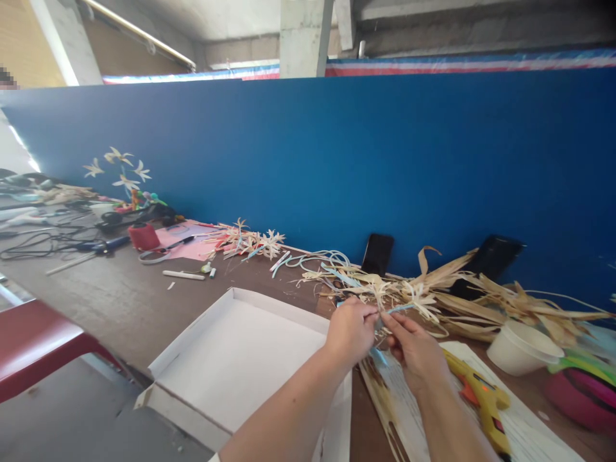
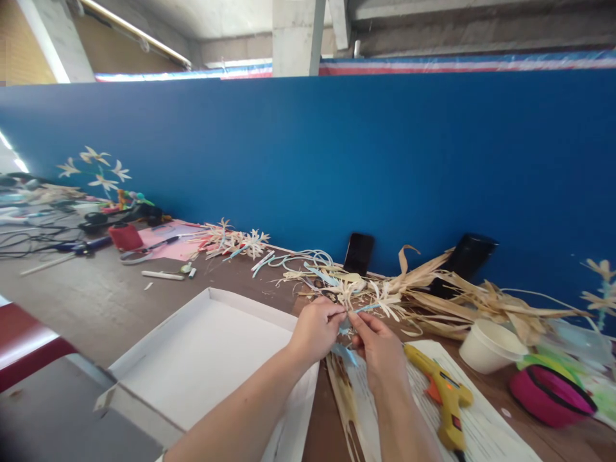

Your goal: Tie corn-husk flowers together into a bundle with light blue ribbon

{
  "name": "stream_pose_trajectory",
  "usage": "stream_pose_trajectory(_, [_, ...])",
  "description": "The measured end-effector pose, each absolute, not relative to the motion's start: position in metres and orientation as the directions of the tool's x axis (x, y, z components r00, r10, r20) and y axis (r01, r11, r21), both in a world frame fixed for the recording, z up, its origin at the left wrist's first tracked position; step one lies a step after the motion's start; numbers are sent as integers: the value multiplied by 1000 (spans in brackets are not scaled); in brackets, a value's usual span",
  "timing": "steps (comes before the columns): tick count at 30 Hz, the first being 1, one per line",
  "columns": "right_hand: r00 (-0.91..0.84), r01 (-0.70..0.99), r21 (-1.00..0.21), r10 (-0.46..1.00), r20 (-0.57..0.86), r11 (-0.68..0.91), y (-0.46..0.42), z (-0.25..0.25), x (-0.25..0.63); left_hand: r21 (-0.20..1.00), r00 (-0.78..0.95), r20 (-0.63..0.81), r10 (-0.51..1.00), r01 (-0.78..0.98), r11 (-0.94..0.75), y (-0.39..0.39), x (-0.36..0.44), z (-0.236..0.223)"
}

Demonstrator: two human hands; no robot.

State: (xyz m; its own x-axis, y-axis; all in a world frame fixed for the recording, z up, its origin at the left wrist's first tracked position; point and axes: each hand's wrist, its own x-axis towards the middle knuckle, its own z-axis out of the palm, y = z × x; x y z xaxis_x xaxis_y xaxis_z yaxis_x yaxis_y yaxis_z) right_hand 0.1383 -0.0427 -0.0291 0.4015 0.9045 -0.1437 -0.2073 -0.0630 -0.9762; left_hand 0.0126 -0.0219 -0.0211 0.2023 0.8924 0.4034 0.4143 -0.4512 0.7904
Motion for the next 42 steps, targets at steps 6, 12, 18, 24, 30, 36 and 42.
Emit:
stream_pose_trajectory(6, [374,-267,-962,914,-155,-54,-44,-26,138,947,246,250,937,141,-290,-15,10,-16])
stream_pose_trajectory(12, [303,-258,-962,939,-164,-85,-45,-28,135,994,110,96,989,36,-100,-13,13,-16])
stream_pose_trajectory(18, [278,-345,-931,935,-221,-118,-46,-27,135,997,100,72,992,-1,-72,-14,13,-15])
stream_pose_trajectory(24, [265,-325,-935,934,-238,-146,-46,-27,134,994,92,108,990,-13,-108,-12,14,-17])
stream_pose_trajectory(30, [257,-348,-928,938,-232,-134,-47,-28,132,994,65,113,991,2,-113,-11,14,-19])
stream_pose_trajectory(36, [241,-439,-896,951,-194,-72,-44,-31,131,975,89,182,979,113,-192,-12,12,-19])
stream_pose_trajectory(42, [311,-510,-857,945,-98,79,-43,-28,141,957,116,214,970,173,-232,-5,2,-17])
